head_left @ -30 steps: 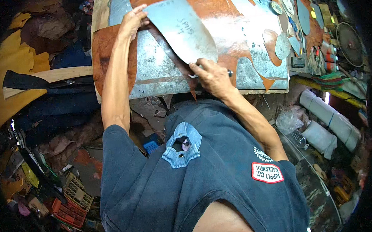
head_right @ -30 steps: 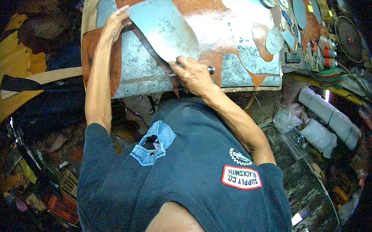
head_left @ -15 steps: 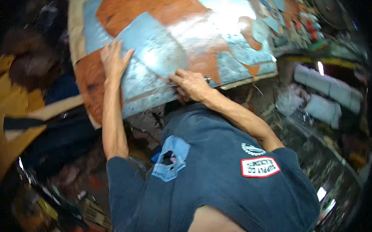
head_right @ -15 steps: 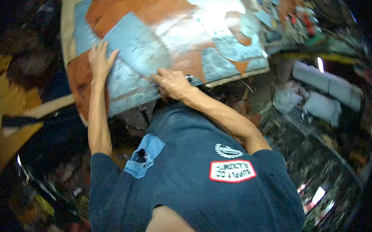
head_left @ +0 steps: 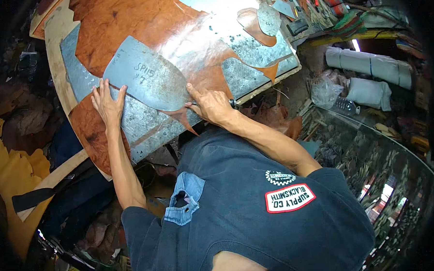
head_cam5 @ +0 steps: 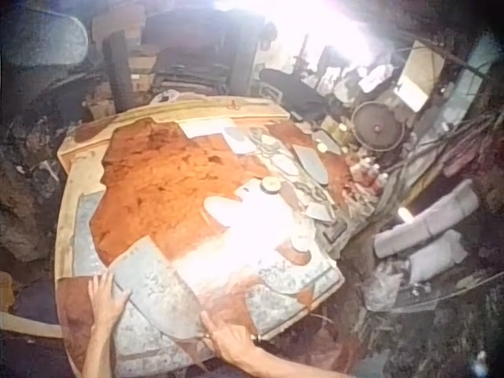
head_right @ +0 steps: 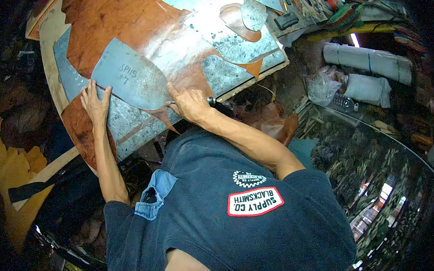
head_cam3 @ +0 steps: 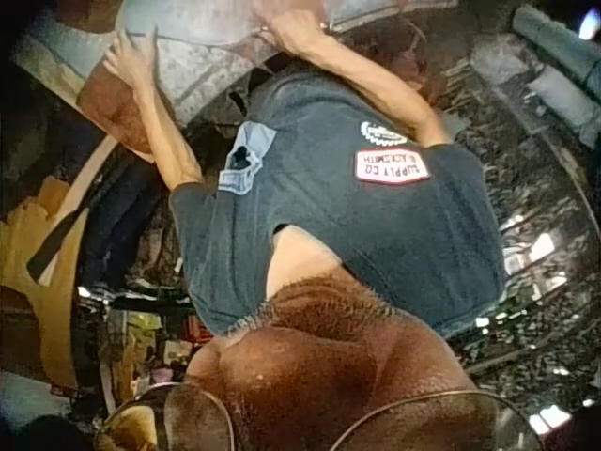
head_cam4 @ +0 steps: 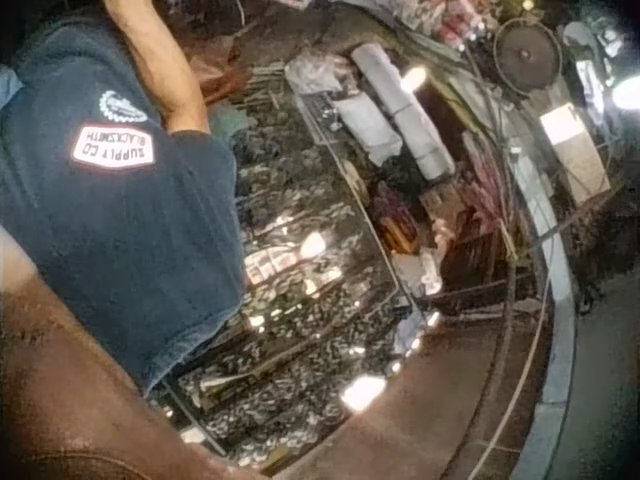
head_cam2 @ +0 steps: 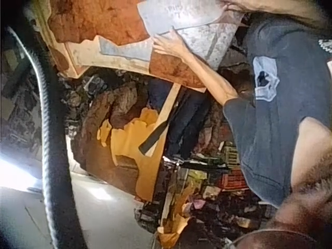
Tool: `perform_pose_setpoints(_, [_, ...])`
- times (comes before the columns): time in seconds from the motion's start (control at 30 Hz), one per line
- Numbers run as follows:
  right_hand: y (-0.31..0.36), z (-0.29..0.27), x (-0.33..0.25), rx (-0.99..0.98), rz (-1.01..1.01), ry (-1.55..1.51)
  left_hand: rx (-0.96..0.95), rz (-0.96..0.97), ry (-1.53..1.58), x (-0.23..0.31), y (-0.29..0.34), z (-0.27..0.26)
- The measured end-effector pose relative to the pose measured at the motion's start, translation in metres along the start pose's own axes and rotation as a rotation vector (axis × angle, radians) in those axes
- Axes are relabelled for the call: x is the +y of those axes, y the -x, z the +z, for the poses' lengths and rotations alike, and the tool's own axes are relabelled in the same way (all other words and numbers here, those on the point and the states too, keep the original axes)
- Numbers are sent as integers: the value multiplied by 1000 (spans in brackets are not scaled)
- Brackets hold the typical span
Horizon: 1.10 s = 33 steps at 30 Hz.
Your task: Marking and cutting leather pieces using a metal template and a utility knife on a workbench.
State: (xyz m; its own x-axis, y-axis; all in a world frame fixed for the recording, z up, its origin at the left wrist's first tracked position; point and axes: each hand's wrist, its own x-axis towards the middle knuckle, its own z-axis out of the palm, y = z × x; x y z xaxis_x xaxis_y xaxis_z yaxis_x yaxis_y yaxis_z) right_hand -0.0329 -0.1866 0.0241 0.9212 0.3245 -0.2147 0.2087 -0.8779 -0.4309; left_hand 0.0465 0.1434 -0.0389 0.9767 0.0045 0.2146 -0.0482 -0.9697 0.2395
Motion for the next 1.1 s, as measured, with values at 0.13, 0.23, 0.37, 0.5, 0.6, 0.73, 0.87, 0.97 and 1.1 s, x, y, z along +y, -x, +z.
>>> perform_pose_setpoints(0.13, [1, 7, 4, 38, -10, 12, -17, 33, -2, 2, -1, -2])
perform_pose_setpoints(0.23, [1, 7, 3, 72, -30, 12, -20, 24, -1, 1, -2, -4])
perform_pose_setpoints(0.37, [0, 8, 3, 60, -31, 12, -3, 24, 17, 1, -2, -3])
perform_pose_setpoints(0.5, [-3, 7, 4, 44, -41, 6, 72, -28, 219, -6, -28, -6])
perform_pose_setpoints(0.6, [-3, 7, 7, 79, -62, -17, -77, -249, 226, 4, -69, -23])
perform_pose_setpoints(0.73, [-4, 5, 6, 75, -86, -33, -327, -301, 257, -17, -109, -30])
perform_pose_setpoints(0.87, [-7, -5, 7, -33, -53, -40, -528, -157, 527, -27, -136, -38])
perform_pose_setpoints(0.97, [-8, -18, 13, -202, 10, -67, -665, -249, 891, -19, -151, -67])
perform_pose_setpoints(1.1, [-7, -24, 32, -54, -46, -405, -267, -391, 1128, -8, -142, -100])
